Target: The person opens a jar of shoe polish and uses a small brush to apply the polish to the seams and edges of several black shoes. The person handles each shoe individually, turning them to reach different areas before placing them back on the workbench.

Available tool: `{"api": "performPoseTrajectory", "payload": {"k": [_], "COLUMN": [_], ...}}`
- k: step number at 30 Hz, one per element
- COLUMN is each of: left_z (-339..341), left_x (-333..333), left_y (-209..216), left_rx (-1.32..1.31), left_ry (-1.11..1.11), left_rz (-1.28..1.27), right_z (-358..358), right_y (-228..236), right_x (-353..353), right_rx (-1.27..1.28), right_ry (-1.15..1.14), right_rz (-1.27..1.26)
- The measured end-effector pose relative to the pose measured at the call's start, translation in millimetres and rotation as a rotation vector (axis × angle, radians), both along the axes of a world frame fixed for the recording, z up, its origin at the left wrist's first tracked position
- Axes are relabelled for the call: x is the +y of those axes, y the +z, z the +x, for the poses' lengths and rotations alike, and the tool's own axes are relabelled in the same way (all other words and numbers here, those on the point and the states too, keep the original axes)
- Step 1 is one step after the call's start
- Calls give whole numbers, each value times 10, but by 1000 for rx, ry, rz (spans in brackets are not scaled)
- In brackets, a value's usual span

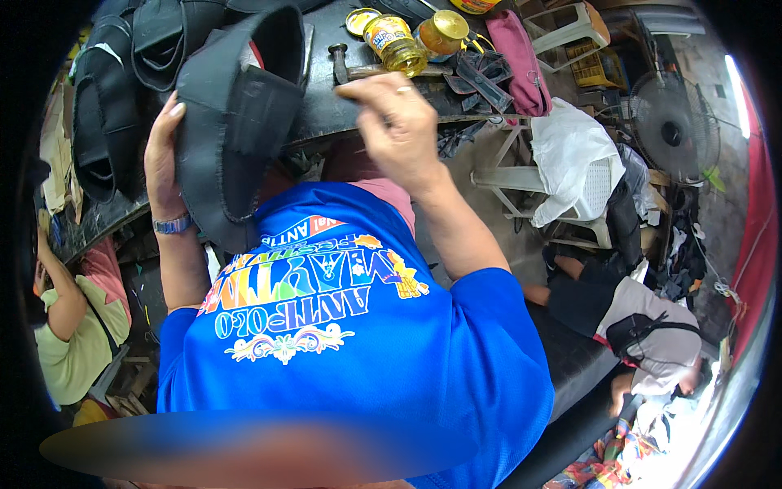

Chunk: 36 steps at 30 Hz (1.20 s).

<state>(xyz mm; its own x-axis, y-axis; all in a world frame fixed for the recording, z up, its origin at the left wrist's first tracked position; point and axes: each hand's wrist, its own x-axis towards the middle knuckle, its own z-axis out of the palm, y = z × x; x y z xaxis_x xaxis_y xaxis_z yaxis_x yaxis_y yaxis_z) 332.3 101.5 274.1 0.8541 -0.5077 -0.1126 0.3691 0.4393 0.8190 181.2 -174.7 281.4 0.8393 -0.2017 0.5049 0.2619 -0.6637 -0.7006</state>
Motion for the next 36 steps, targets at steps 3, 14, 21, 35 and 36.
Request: {"api": "performPoseTrajectory", "payload": {"k": [3, 14, 21, 35, 36], "left_z": [-41, -200, -220, -288, -295], "left_x": [-42, -453, -499, -653, -656], "left_y": [-52, -131, -70, 72, 81], "left_rx": [158, 315, 272, 65, 47], "left_ry": [-15, -65, -92, -87, -83], "left_rz": [-141, -163, -144, 15, 11], "right_z": [-117, 3, -71, 270, 316], "right_y": [-120, -466, -396, 397, 371], "right_x": [-275, -510, -497, 196, 225], "right_rx": [277, 543, 438, -98, -70], "right_ry": [-362, -432, -393, 210, 255], "right_rz": [-311, -679, -637, 91, 86]}}
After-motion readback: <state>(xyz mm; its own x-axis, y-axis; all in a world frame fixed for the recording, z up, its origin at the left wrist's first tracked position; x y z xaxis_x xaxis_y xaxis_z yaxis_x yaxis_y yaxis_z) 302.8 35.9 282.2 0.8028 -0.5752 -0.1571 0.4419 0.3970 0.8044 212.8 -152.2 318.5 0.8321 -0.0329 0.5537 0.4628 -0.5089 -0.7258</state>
